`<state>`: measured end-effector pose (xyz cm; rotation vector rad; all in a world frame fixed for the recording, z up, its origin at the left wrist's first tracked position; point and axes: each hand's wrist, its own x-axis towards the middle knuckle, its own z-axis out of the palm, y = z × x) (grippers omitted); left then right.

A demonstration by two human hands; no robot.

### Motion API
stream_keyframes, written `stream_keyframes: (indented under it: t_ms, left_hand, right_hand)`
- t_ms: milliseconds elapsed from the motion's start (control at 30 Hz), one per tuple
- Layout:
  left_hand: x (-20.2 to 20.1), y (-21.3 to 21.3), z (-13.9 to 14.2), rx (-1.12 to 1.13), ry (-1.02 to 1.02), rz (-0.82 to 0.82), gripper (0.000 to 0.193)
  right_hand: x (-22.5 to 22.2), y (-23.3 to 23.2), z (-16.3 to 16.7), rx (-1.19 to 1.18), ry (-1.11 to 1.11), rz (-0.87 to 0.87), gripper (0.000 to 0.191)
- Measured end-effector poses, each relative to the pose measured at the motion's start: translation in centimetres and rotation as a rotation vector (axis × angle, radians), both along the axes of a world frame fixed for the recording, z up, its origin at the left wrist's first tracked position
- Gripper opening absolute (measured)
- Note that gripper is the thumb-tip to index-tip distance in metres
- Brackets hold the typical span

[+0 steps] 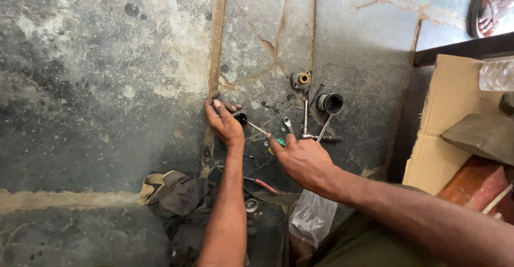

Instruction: The person sits on a tiled floor and uses a screwdriver to disassemble a cylindrical mechanical part. They remove internal components, manipulate them with their hands, and use the screwdriver to adjust or tighten parts within the assembly.

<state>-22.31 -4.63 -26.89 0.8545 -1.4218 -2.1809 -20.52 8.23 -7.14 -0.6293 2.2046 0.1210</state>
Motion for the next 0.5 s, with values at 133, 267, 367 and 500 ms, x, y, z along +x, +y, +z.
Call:
stream_keyframes:
  t_ms: [133,267,367,500]
  left_hand:
    - [0.0,-0.1,0.2,-0.001,-0.018,0.015,0.023]
    - [0.7,-0.1,1.6,-0.045,-0.043,-0.01,0.023]
    - [1.5,-0.3,2.5,-0.012,-0.076,0.012,0.023]
    - [2.6,-0.3,4.1,-0.112,-0.119,0.022,0.023]
  right_hand:
    - [0.9,0.3,-1.2,-0.105,0.021,-0.237,0.063]
    - [2.0,0.9,-1.7,-0.239,0.05,-0.483,0.047]
    - [2.6,1.5,-1.5,-0.217,0.135,-0.402,0.046]
    - [4.0,1.9,-0.9,-0.145,0.236,-0.189,0.04]
